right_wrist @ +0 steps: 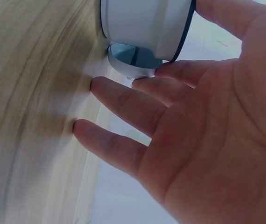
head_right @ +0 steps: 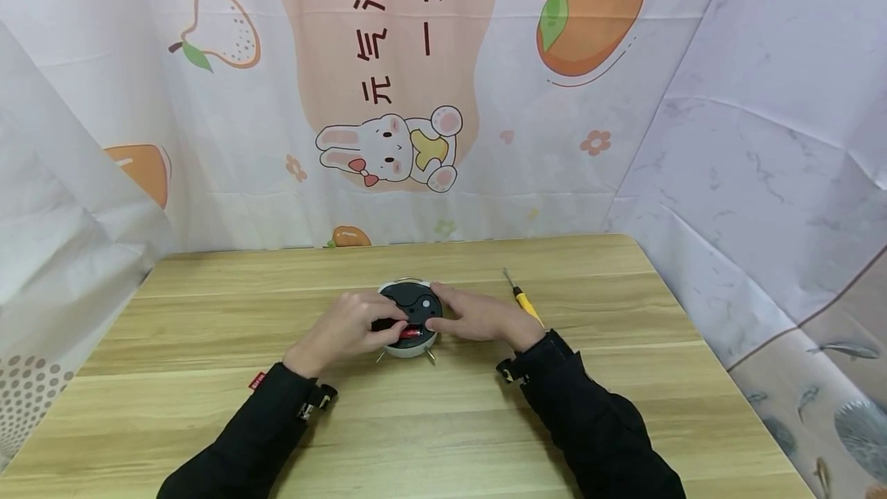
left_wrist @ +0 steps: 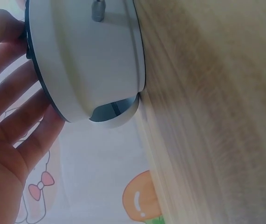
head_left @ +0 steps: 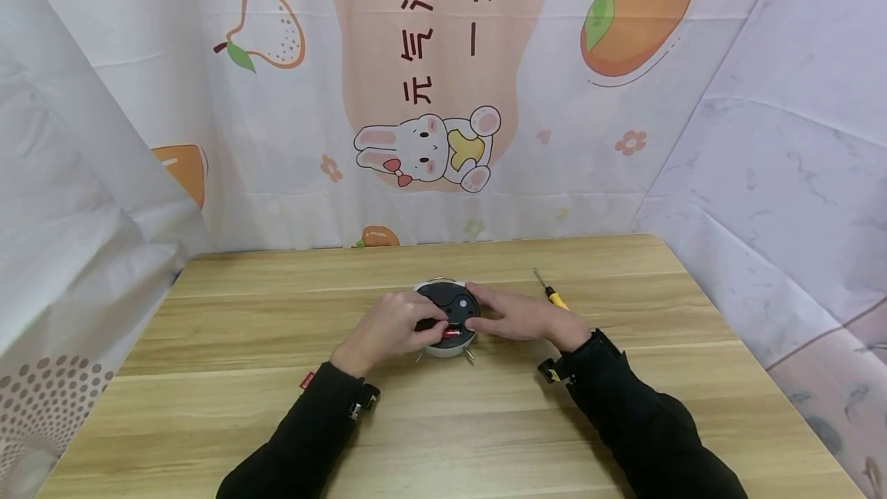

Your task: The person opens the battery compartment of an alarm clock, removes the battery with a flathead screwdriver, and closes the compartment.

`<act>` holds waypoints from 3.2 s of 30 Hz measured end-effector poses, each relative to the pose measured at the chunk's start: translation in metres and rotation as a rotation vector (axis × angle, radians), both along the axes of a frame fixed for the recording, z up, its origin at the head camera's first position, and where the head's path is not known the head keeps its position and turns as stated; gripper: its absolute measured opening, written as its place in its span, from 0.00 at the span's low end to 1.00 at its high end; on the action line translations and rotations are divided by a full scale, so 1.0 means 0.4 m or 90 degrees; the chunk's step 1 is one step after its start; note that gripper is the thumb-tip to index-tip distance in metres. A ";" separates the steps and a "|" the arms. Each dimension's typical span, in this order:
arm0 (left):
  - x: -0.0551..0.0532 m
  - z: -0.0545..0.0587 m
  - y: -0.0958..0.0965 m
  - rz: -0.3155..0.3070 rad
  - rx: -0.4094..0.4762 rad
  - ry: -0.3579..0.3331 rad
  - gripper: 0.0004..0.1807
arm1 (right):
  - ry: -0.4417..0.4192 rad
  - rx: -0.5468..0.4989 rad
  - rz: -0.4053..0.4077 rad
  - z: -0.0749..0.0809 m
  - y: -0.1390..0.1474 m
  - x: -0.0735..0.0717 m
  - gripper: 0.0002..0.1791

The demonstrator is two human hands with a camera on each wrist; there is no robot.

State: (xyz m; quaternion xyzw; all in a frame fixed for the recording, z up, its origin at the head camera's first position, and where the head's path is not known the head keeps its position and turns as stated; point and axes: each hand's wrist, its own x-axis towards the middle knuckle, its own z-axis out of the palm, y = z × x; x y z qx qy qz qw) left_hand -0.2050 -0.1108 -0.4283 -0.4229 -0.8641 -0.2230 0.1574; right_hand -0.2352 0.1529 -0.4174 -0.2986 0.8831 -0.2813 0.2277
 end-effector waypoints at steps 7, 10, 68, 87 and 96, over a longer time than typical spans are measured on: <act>0.005 -0.001 -0.001 0.013 -0.003 0.002 0.05 | 0.005 0.006 0.000 0.000 -0.002 0.003 0.47; 0.007 -0.001 -0.003 0.012 0.004 -0.001 0.05 | 0.005 0.003 0.001 -0.002 -0.002 0.004 0.47; -0.036 -0.006 -0.186 0.173 -0.033 -0.310 0.08 | 0.003 0.021 0.003 -0.001 0.003 0.008 0.41; -0.024 -0.013 -0.198 0.224 -0.081 -0.307 0.09 | 0.019 0.026 0.025 0.002 -0.005 0.005 0.41; -0.033 -0.023 -0.195 0.212 -0.083 -0.285 0.06 | 0.016 0.026 0.021 0.003 -0.001 0.005 0.41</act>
